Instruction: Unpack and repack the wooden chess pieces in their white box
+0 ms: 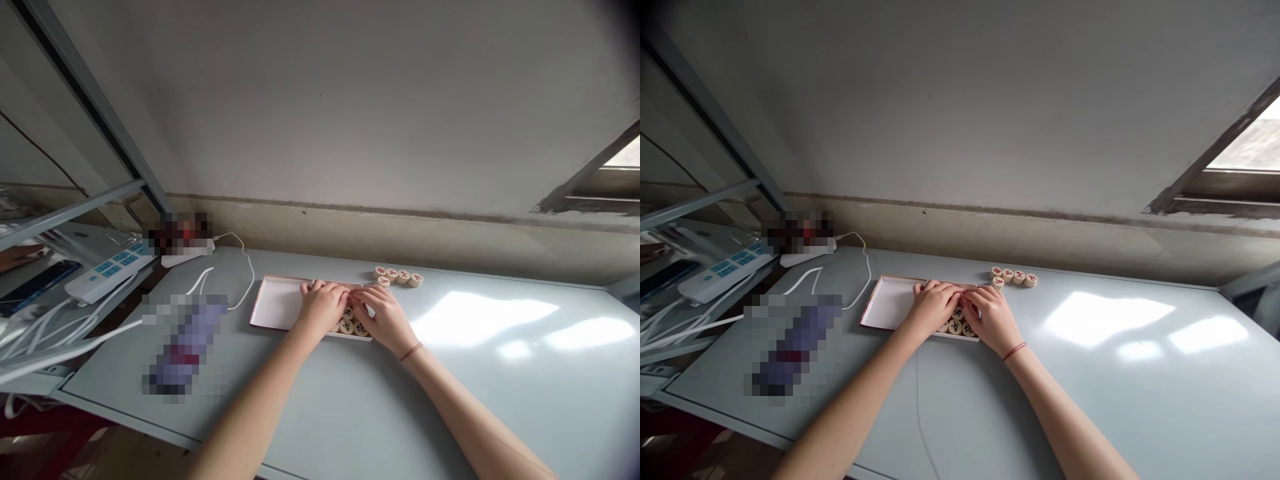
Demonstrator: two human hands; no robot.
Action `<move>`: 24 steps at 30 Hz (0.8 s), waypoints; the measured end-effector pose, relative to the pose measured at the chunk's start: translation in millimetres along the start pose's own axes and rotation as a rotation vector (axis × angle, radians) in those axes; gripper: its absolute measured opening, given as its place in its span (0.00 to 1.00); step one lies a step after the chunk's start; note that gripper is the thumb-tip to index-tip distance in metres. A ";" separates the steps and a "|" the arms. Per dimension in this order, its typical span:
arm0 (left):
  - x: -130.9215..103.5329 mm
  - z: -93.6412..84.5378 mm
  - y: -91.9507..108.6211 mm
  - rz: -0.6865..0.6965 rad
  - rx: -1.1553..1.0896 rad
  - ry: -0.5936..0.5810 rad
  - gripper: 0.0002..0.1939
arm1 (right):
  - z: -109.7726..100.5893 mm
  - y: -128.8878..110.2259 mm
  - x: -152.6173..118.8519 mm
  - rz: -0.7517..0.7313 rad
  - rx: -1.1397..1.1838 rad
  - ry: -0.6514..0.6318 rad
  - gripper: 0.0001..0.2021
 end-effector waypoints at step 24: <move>12.6 5.5 6.4 -0.027 0.037 -0.029 0.16 | 1.3 0.2 -1.9 -0.028 0.005 0.020 0.08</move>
Point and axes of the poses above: each hand's wrist, its own x-axis towards the middle knuckle, its own z-axis out of the palm, y = z × x, the point moved 3 cm from there along x, towards the middle knuckle, and after that the axes turned 7 degrees about -z, right-handed, at the moved point
